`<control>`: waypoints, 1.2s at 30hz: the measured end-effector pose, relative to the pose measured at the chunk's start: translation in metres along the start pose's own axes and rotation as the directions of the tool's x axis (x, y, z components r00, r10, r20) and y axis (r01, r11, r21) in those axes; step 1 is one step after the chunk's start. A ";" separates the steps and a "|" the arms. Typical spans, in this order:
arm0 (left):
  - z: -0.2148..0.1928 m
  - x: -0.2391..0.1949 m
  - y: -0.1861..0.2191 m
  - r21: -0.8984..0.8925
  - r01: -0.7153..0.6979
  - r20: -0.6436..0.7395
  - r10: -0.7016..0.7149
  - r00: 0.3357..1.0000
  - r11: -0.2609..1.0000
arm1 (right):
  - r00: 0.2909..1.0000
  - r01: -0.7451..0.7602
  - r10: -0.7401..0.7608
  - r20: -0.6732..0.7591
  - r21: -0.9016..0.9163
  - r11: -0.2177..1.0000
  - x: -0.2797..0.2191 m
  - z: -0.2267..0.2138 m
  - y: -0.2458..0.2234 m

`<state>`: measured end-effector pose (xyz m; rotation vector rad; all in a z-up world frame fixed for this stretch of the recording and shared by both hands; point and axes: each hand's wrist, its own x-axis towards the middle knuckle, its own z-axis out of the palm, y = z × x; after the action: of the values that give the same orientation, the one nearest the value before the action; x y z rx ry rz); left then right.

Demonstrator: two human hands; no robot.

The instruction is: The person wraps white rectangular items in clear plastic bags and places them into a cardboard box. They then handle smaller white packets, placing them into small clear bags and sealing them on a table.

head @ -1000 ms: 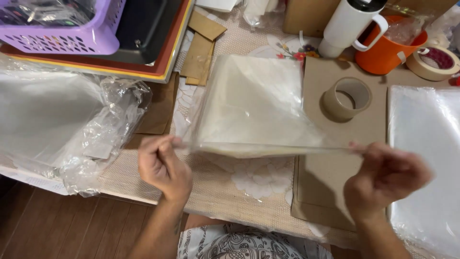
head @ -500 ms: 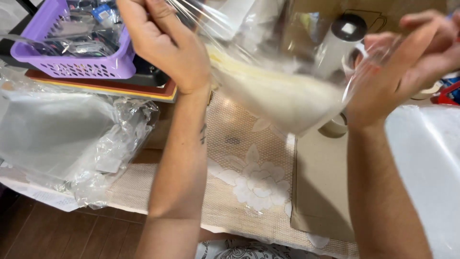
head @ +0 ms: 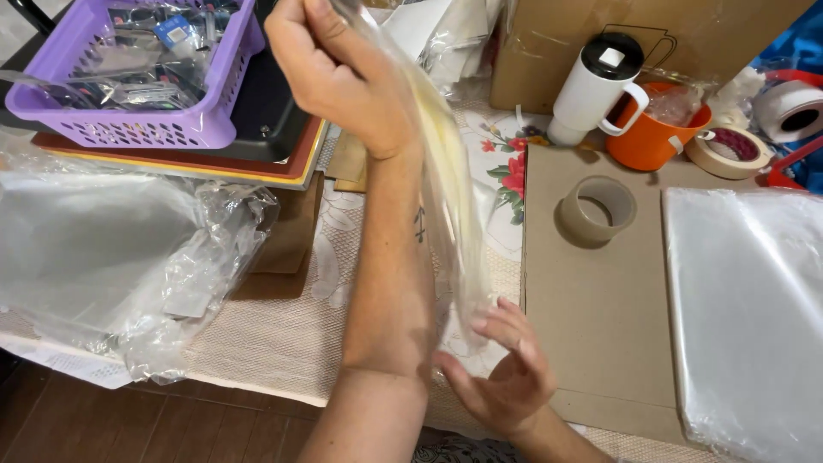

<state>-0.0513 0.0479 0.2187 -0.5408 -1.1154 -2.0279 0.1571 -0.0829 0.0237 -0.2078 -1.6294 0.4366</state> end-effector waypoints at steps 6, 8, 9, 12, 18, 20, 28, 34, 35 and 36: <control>0.002 -0.002 -0.005 0.011 0.004 -0.002 -0.004 1.000 1.000 | 0.958 -0.164 0.171 -0.230 0.050 0.985 0.040 -0.010 0.004; -0.002 0.002 -0.007 0.009 0.006 0.001 -0.006 1.000 1.000 | 0.868 -0.365 0.377 -0.323 0.099 0.926 0.051 -0.018 0.008; -0.005 0.004 -0.008 0.010 0.009 0.003 -0.009 1.000 1.000 | 0.727 -0.543 0.561 -0.397 0.168 0.823 0.055 -0.021 0.009; -0.027 0.011 -0.011 -0.211 0.038 0.069 -0.023 0.997 0.977 | 0.798 -0.474 0.497 -0.340 0.154 0.867 0.084 -0.046 0.019; -0.178 0.017 -0.023 -0.054 -0.147 0.447 0.155 0.881 0.988 | 0.916 -0.348 0.312 -0.251 -0.111 0.931 0.030 -0.101 0.051; -0.248 -0.001 -0.032 -0.009 -0.101 0.577 0.088 0.812 0.995 | 0.956 -0.288 0.285 -0.068 -0.029 0.957 0.003 -0.119 0.056; -0.425 -0.030 -0.056 0.053 -0.079 0.964 -0.031 0.265 0.995 | 0.837 0.063 0.056 0.545 -0.197 0.978 -0.030 -0.152 0.021; -0.411 -0.011 -0.053 0.022 -0.049 0.997 -0.018 0.075 0.999 | 0.709 0.221 -0.053 0.703 -0.150 0.964 -0.044 -0.158 0.024; -0.413 -0.011 -0.058 0.067 0.038 0.992 -0.071 0.107 0.997 | 0.773 0.077 0.106 0.625 -0.259 0.963 -0.051 -0.159 0.023; -0.416 -0.013 -0.062 0.110 0.131 0.983 -0.127 0.130 0.985 | 0.806 -0.079 0.269 0.527 -0.355 0.932 -0.059 -0.162 0.021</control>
<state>-0.0953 -0.2784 -0.0441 -2.1078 -1.9382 -1.6129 0.3205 -0.0614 -0.0295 -0.5157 -2.2896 0.3960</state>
